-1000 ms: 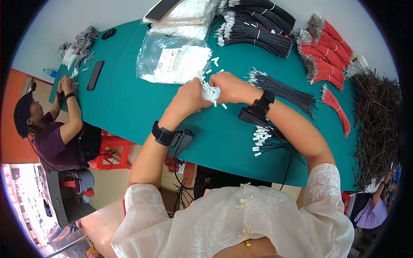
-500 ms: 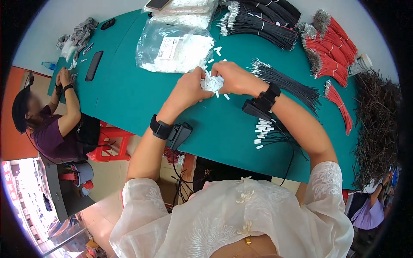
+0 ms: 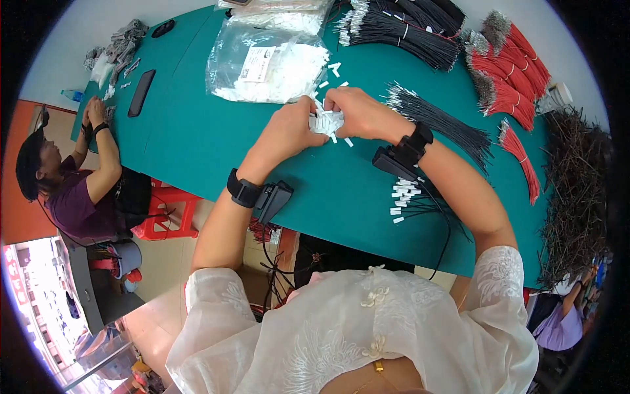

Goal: Manually attaching small white plastic connectors to the ends of black wires at a workbench.

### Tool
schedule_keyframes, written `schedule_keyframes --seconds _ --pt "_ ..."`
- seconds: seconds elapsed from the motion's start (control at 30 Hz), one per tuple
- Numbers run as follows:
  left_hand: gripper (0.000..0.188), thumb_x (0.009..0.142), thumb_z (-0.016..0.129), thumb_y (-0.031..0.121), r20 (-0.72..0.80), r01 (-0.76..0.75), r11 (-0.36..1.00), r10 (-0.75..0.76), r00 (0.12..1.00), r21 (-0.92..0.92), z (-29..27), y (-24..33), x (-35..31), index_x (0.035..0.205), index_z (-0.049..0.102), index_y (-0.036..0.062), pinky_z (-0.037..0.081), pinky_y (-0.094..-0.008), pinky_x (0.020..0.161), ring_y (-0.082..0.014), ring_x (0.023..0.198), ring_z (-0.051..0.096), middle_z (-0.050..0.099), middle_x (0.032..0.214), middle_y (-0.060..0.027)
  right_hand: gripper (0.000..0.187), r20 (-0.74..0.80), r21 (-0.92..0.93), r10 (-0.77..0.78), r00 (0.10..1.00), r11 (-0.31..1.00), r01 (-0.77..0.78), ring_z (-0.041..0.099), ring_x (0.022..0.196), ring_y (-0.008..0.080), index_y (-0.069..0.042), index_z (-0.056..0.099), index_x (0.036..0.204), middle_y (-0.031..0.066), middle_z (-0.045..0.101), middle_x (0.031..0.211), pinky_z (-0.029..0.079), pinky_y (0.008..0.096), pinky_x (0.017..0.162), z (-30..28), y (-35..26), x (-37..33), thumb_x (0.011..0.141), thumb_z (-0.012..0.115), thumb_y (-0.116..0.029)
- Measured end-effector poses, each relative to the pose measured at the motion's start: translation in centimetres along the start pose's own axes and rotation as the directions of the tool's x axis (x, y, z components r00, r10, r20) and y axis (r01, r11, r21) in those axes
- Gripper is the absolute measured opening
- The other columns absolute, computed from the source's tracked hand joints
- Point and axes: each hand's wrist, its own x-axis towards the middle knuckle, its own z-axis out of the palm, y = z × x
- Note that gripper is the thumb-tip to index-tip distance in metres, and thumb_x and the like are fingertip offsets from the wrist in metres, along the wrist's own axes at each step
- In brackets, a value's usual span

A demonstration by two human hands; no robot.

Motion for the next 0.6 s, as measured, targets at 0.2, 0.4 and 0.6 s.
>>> schedule_keyframes --seconds 0.2,0.4,0.6 --pt "0.05 0.064 0.079 0.022 0.002 -0.022 1.0 0.022 1.0 -0.011 -0.01 0.06 -0.11 0.101 0.053 -0.0009 0.05 -0.0434 0.073 -0.0384 0.085 0.063 0.065 0.09 -0.0222 0.041 0.018 0.026 -0.015 1.0 1.0 0.015 0.059 0.091 0.033 0.001 0.057 0.094 0.0166 0.061 0.093 0.048 0.0379 0.076 0.04 0.07 0.18 0.058 0.076 -0.003" --pt "0.048 0.065 0.078 0.02 -0.007 -0.028 1.0 0.028 1.0 -0.012 0.01 0.32 -0.27 0.1 0.053 -0.0008 0.05 -0.0437 0.072 -0.0385 0.086 0.063 0.065 0.089 -0.0216 0.042 0.05 0.061 0.035 0.998 0.997 -0.038 0.06 0.087 0.0333 0.001 0.057 0.094 0.0166 0.062 0.09 0.049 0.0371 0.074 -0.13 0.1 0.15 0.058 0.076 -0.002" --pt "0.044 0.066 0.077 0.016 -0.064 -0.066 0.997 0.064 0.996 -0.031 0.23 0.27 0.19 0.099 0.053 -0.0015 0.05 -0.045 0.073 -0.0399 0.085 0.062 0.064 0.088 -0.0222 0.042 -0.01 0.163 0.035 0.999 0.986 -0.033 0.063 0.073 0.0224 0.001 0.06 0.099 0.0119 0.063 0.088 0.05 0.032 0.065 -0.32 0.15 0.21 0.06 0.076 -0.002"
